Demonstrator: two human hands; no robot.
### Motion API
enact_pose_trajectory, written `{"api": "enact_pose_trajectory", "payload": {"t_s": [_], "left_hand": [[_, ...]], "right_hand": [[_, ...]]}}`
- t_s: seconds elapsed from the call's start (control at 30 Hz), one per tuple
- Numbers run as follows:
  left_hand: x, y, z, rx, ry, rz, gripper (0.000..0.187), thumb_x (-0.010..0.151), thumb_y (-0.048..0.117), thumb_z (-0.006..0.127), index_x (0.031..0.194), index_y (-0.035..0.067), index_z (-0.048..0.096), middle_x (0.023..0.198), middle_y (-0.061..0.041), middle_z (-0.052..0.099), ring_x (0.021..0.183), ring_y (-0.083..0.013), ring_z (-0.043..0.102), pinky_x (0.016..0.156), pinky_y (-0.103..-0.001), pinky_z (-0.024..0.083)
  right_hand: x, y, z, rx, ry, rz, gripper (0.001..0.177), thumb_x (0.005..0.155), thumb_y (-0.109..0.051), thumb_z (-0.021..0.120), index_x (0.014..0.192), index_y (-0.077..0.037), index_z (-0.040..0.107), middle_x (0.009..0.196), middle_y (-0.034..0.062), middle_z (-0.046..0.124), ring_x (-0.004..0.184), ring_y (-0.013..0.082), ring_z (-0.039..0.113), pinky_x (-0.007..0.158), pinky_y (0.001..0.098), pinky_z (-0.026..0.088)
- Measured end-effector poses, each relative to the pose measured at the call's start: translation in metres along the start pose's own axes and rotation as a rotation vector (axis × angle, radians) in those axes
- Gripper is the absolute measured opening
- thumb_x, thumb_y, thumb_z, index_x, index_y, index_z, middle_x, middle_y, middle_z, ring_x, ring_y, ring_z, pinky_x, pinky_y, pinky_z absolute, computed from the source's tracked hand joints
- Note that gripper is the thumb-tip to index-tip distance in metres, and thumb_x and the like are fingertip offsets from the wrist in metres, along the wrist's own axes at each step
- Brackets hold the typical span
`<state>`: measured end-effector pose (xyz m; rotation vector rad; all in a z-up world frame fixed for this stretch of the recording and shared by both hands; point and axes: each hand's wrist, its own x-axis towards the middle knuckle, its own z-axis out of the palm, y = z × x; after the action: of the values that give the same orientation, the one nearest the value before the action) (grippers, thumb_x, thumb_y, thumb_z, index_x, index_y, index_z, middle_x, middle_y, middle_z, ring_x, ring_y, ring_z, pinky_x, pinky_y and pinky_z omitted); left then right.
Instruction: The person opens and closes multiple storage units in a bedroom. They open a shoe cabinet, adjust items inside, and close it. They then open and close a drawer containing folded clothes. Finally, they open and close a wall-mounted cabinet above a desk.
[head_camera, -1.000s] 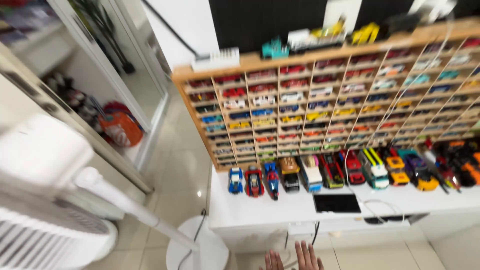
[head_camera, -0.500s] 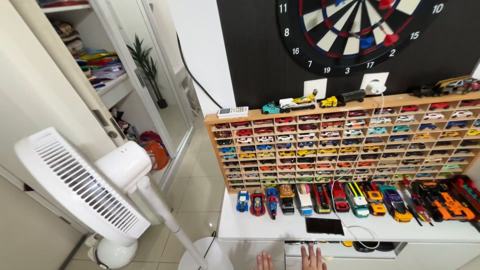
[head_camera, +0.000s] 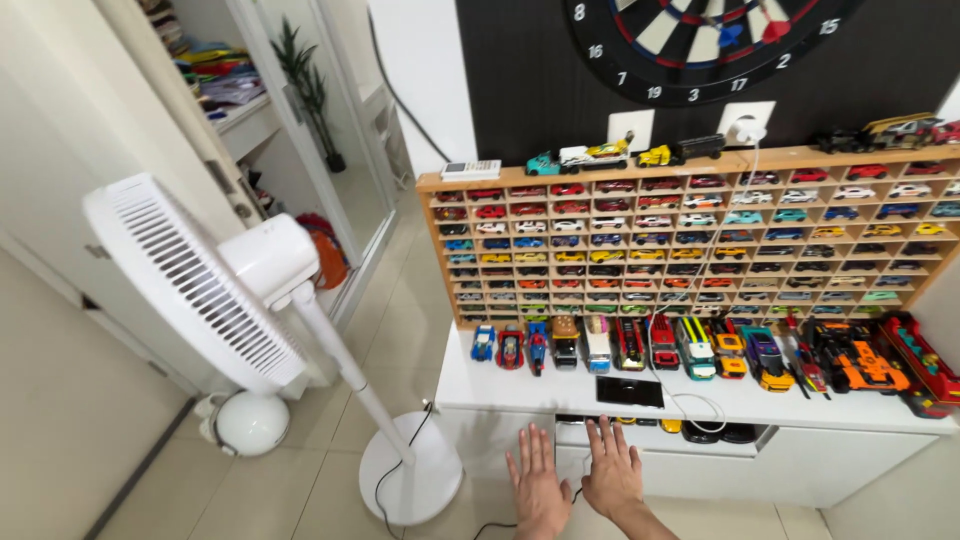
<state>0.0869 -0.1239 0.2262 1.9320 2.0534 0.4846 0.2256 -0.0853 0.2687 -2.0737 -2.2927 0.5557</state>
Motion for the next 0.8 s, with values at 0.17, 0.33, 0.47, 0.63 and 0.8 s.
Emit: {"api": "enact_pose_trajectory", "payload": {"t_s": [0.17,0.33,0.47,0.63,0.8], "left_hand": [[-0.006,0.009,-0.018,0.009,-0.081,-0.046,0.1,0.089,0.027,0.069,0.161,0.001,0.005,0.171,-0.019,0.002,0.158,-0.0335,-0.001,0.122,-0.061,-0.007],[-0.011,0.003,-0.021,-0.013,-0.14,-0.188,0.099,0.092,0.029,0.065,0.164,0.001,0.004,0.165,-0.023,0.024,0.153,-0.0365,0.016,0.121,-0.07,-0.012],[-0.018,-0.022,-0.026,0.02,-0.028,-0.15,0.092,0.087,0.025,0.07,0.158,-0.003,0.017,0.163,-0.024,0.027,0.155,-0.0403,0.01,0.12,-0.068,-0.01],[-0.029,-0.055,-0.036,-0.016,0.081,-0.119,0.091,0.085,0.023,0.072,0.158,-0.001,0.023,0.164,-0.025,0.024,0.155,-0.0417,0.008,0.119,-0.068,-0.009],[-0.038,-0.11,-0.049,-0.062,0.087,-0.176,0.093,0.084,0.024,0.073,0.158,0.001,0.023,0.167,-0.022,0.016,0.156,-0.0388,0.004,0.118,-0.068,-0.008]], "right_hand": [[-0.006,-0.007,0.005,-0.003,-0.049,-0.053,0.101,0.087,-0.027,0.074,0.163,-0.023,0.006,0.172,0.0006,0.003,0.16,0.0232,0.001,0.129,0.0489,0.013],[-0.002,-0.018,0.018,-0.05,-0.036,-0.097,0.101,0.087,-0.032,0.074,0.162,-0.023,0.007,0.172,0.001,0.005,0.16,0.0244,0.003,0.128,0.0469,0.016],[0.004,-0.039,0.031,-0.057,-0.011,-0.137,0.102,0.086,-0.032,0.076,0.162,-0.024,0.008,0.172,0.0004,0.005,0.16,0.0242,0.002,0.128,0.0456,0.016],[0.002,-0.077,0.044,-0.05,-0.038,-0.207,0.103,0.085,-0.036,0.077,0.161,-0.021,0.009,0.171,0.0015,0.006,0.16,0.0238,0.002,0.128,0.0457,0.017],[0.001,-0.132,0.059,-0.034,-0.073,-0.262,0.103,0.084,-0.035,0.078,0.161,-0.023,0.011,0.172,0.0008,0.007,0.16,0.0228,0.004,0.127,0.0484,0.019]]}}
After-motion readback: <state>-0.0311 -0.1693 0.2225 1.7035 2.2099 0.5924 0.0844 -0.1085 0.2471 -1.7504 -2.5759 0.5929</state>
